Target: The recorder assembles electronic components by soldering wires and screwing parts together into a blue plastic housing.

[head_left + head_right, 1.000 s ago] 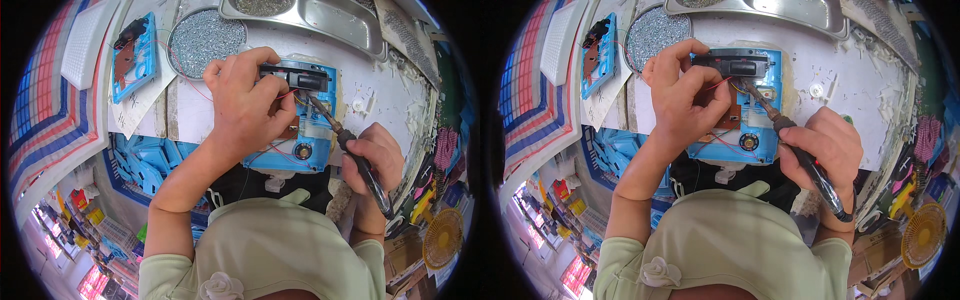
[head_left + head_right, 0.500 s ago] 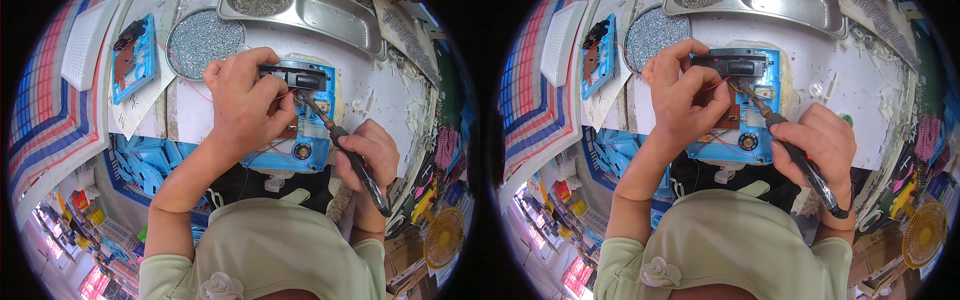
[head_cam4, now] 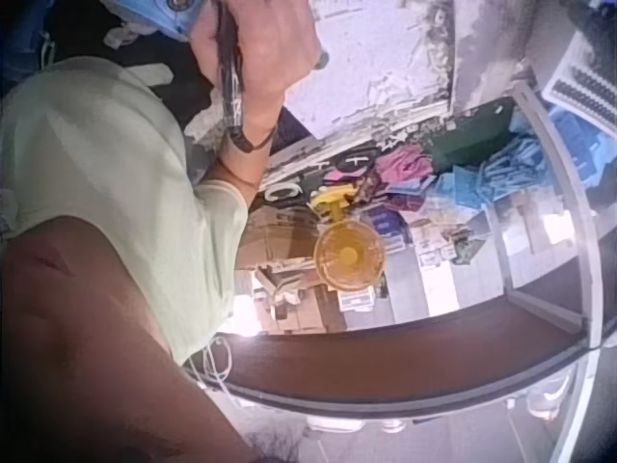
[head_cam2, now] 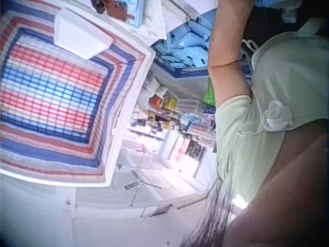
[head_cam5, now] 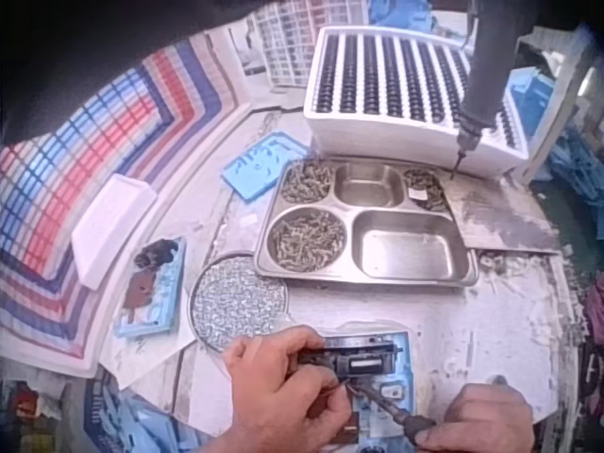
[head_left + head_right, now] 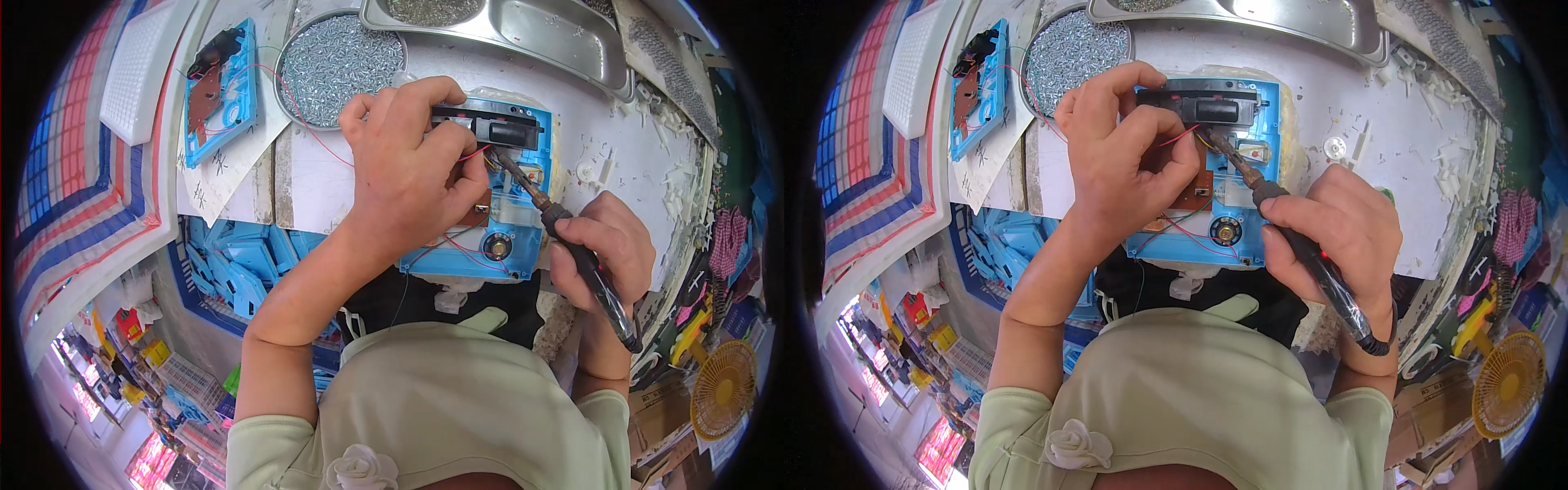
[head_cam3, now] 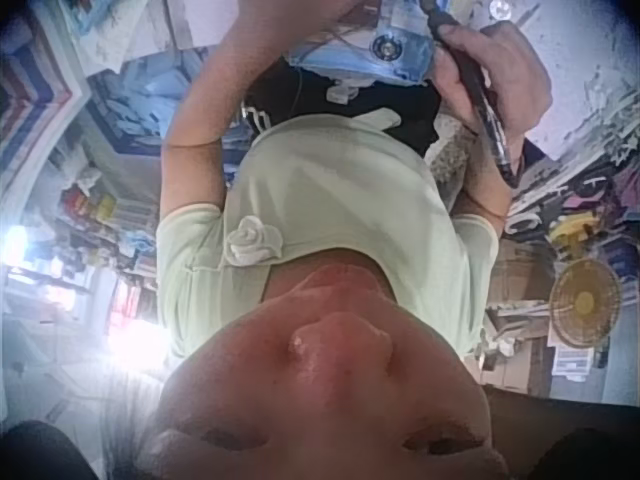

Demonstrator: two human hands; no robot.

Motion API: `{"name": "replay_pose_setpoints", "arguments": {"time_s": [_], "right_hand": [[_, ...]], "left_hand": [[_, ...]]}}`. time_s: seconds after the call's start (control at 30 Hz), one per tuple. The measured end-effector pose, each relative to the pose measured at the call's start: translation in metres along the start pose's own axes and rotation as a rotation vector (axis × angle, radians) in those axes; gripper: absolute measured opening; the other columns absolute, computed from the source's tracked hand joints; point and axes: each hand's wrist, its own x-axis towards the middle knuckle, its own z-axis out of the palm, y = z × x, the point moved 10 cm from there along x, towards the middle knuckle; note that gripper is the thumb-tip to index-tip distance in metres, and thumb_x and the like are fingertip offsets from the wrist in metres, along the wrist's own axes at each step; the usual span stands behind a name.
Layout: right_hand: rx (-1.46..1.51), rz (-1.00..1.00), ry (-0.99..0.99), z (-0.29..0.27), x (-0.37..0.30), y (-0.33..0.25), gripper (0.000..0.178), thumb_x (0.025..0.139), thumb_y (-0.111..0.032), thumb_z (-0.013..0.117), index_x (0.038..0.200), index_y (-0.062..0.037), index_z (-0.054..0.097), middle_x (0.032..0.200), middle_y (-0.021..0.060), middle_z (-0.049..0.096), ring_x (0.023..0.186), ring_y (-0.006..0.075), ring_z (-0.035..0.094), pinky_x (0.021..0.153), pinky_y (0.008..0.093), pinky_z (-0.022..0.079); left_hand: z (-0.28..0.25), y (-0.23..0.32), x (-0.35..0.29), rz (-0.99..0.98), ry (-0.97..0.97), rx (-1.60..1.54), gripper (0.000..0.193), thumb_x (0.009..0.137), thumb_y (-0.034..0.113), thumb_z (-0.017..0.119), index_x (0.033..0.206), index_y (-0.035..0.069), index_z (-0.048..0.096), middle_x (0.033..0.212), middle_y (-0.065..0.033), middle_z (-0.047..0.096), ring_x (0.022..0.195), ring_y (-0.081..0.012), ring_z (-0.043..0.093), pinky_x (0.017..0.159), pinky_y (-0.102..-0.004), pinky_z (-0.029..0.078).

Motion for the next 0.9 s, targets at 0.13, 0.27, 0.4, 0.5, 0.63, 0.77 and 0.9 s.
{"name": "replay_pose_setpoints", "arguments": {"time_s": [0.13, 0.27, 0.4, 0.5, 0.63, 0.77, 0.9], "right_hand": [[-0.001, 0.000, -0.001, -0.001, -0.001, -0.001, 0.028, 0.074, -0.006, 0.082, 0.100, -0.0080, 0.071, 0.064, 0.0030, 0.052, 0.054, 0.0212, 0.050, 0.049, 0.0320, 0.037], [-0.005, 0.002, -0.012, -0.002, -0.001, -0.003, 0.027, 0.074, -0.005, 0.081, 0.099, -0.0070, 0.071, 0.065, 0.0034, 0.053, 0.054, 0.0210, 0.050, 0.049, 0.0322, 0.037], [0.007, -0.013, -0.004, -0.004, -0.001, -0.005, 0.027, 0.073, -0.003, 0.081, 0.098, -0.0051, 0.071, 0.065, 0.0037, 0.054, 0.054, 0.0212, 0.050, 0.049, 0.0322, 0.037], [0.007, -0.015, 0.009, -0.007, -0.003, -0.007, 0.027, 0.073, -0.003, 0.081, 0.098, -0.0040, 0.071, 0.064, 0.0041, 0.055, 0.054, 0.0213, 0.050, 0.049, 0.0321, 0.037], [0.001, -0.005, 0.009, -0.010, -0.006, -0.006, 0.026, 0.074, -0.003, 0.081, 0.098, -0.0030, 0.070, 0.064, 0.0044, 0.056, 0.053, 0.0213, 0.050, 0.050, 0.0321, 0.038], [0.002, 0.000, 0.042, -0.013, -0.010, -0.007, 0.025, 0.074, -0.003, 0.080, 0.097, -0.0027, 0.070, 0.064, 0.0046, 0.056, 0.053, 0.0218, 0.051, 0.050, 0.0324, 0.038], [-0.002, -0.006, 0.047, -0.015, -0.012, -0.007, 0.026, 0.074, -0.003, 0.080, 0.098, -0.0024, 0.070, 0.064, 0.0047, 0.056, 0.053, 0.0221, 0.051, 0.050, 0.0324, 0.038]], "left_hand": [[0.000, 0.000, -0.001, 0.006, 0.011, 0.000, 0.017, 0.065, 0.011, 0.079, 0.077, 0.013, 0.067, 0.115, -0.0054, 0.064, 0.081, -0.0184, 0.054, 0.087, -0.0385, 0.032], [-0.001, 0.001, 0.000, 0.005, 0.009, 0.000, 0.016, 0.065, 0.011, 0.079, 0.077, 0.013, 0.068, 0.115, -0.0055, 0.063, 0.081, -0.0185, 0.054, 0.087, -0.0385, 0.032], [-0.002, 0.001, 0.000, 0.004, 0.013, 0.003, 0.016, 0.066, 0.011, 0.079, 0.077, 0.012, 0.068, 0.115, -0.0057, 0.063, 0.081, -0.0184, 0.054, 0.088, -0.0389, 0.032], [-0.001, 0.001, 0.000, -0.002, 0.002, 0.001, 0.015, 0.066, 0.011, 0.079, 0.077, 0.012, 0.068, 0.115, -0.0058, 0.063, 0.082, -0.0183, 0.054, 0.088, -0.0392, 0.031], [-0.001, 0.001, -0.001, -0.003, -0.002, -0.002, 0.015, 0.066, 0.011, 0.079, 0.077, 0.012, 0.069, 0.115, -0.0057, 0.063, 0.082, -0.0183, 0.054, 0.089, -0.0391, 0.031], [-0.001, 0.001, -0.001, -0.007, 0.000, 0.004, 0.015, 0.066, 0.012, 0.080, 0.077, 0.012, 0.069, 0.115, -0.0056, 0.063, 0.082, -0.0183, 0.054, 0.090, -0.0387, 0.031], [-0.001, 0.000, -0.001, -0.013, 0.002, 0.004, 0.015, 0.066, 0.012, 0.080, 0.077, 0.013, 0.070, 0.115, -0.0054, 0.063, 0.082, -0.0181, 0.054, 0.090, -0.0387, 0.031]]}}
